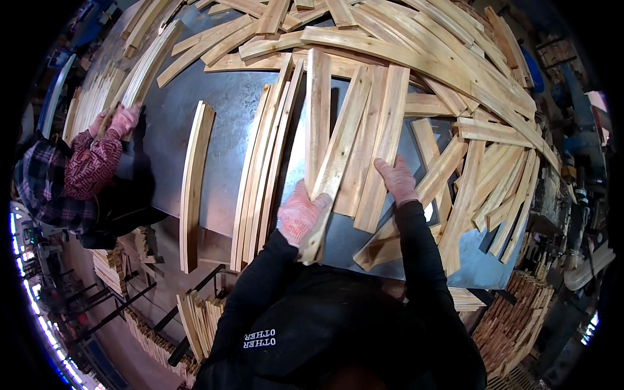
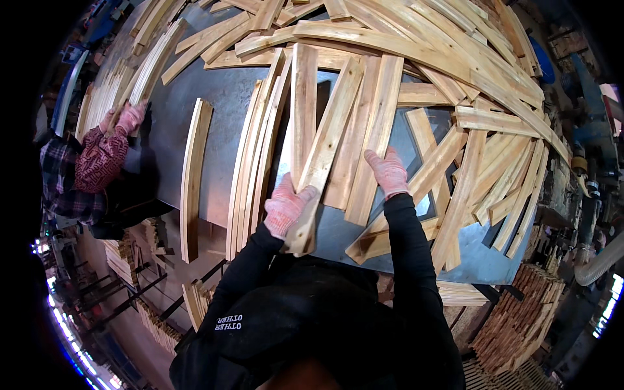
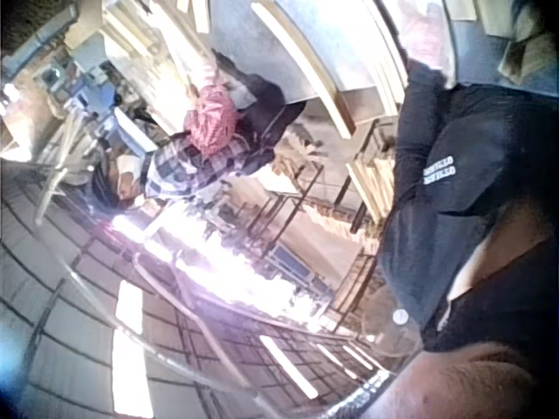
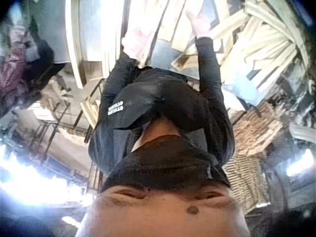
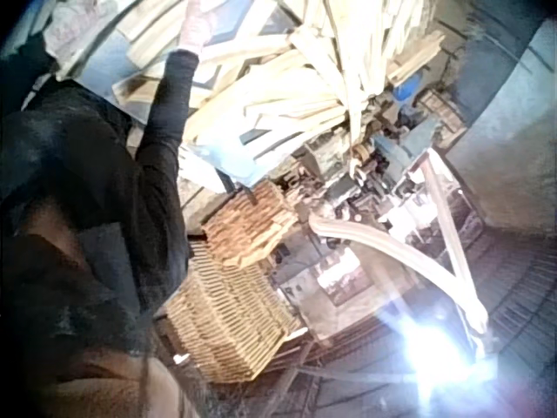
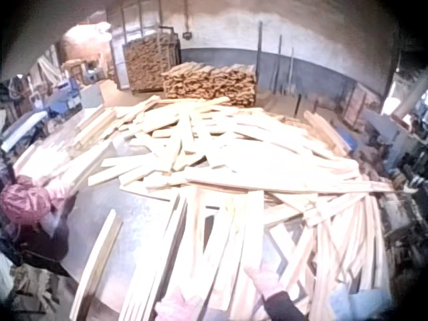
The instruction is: The person sorts and stacks light-colored wooden planks on a metal table. They pick up planks from a disorganized pile, align them, and place them into a neat stack.
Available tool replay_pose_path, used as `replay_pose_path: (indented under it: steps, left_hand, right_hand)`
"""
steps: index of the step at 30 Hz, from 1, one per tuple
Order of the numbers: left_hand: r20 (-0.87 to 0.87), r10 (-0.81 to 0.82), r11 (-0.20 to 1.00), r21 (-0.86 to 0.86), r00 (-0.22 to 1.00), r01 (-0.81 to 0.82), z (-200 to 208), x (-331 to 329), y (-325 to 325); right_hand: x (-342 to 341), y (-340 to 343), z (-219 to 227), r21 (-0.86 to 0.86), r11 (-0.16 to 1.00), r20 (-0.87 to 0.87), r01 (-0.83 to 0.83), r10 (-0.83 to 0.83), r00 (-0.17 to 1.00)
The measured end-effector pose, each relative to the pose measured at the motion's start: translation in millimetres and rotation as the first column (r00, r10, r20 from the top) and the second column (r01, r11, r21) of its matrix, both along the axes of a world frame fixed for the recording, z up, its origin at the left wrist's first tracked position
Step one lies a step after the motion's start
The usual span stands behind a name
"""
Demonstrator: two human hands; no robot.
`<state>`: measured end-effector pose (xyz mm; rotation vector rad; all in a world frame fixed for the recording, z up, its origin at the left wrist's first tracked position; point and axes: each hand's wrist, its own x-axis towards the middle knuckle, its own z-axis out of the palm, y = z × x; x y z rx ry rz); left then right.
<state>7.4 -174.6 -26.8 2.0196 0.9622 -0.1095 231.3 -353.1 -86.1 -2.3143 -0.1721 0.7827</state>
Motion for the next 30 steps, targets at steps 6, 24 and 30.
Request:
replay_pose_path:
  steps: [6, 24, 30]
  left_hand:
    - [-0.137, 0.000, 1.000, 0.013, 0.991, 0.002, 13.9, -37.9, 17.6]
    - [-0.121, -0.134, 0.986, 0.083, 0.984, 0.145, 20.8, -19.7, -51.4]
    - [-0.144, 0.065, 0.995, 0.086, 0.987, -0.053, 1.5, -24.1, -45.6]
  right_hand:
    - [-109.9, -0.6, 24.3, 0.101, 0.995, -0.059, -0.012, 0.018, 0.998]
    - [-88.7, 31.2, -33.1, -0.323, 0.842, 0.301, -0.432, 0.524, 0.797]
    - [-79.0, -42.7, 114.0, -0.197, 0.879, 0.017, -0.434, 0.446, 0.895]
